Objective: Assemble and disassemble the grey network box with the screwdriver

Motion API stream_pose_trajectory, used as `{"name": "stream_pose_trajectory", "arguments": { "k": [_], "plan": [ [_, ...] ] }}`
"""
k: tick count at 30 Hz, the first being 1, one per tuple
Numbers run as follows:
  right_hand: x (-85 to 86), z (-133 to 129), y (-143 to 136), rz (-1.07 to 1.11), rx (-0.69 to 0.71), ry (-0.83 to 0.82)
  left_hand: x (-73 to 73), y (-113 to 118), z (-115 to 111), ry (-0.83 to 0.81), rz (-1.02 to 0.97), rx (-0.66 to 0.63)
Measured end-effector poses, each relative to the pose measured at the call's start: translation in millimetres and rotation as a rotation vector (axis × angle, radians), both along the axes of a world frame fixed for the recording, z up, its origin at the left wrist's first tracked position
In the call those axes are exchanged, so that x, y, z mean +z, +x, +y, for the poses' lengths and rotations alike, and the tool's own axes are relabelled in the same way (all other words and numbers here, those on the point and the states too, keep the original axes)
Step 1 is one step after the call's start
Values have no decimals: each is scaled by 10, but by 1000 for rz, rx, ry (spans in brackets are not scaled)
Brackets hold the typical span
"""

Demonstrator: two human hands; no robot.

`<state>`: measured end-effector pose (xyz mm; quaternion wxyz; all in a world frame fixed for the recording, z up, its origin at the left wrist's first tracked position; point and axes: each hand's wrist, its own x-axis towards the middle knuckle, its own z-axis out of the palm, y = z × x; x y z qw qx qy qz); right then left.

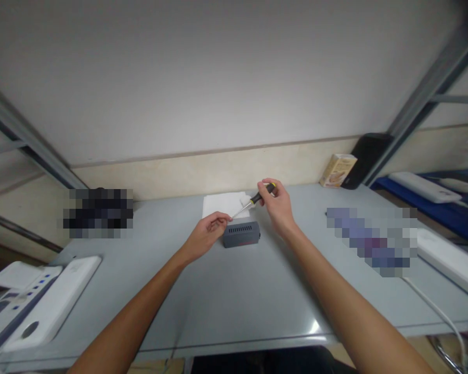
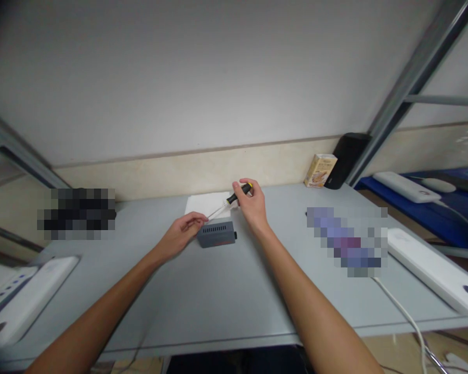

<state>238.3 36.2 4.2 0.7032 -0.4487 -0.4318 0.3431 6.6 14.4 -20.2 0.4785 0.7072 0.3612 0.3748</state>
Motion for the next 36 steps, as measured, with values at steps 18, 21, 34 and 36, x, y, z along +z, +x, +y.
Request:
{"name": "stream_pose_trajectory", "arguments": {
  "k": [18, 21, 34, 36],
  "plan": [
    [-19, -191, 665, 177, 170, -51, -95, -18, 42, 310, 371, 65],
    [-52, -332, 594, -26, -11, -1, -128, 6, 64, 425, 372, 71],
    [-197, -706, 153, -624, -361, 275, 11, 52, -147, 556, 400, -86],
    [-202, -721, 152, -620, -413, 293, 4, 49, -134, 557, 386, -82]
  ]
}}
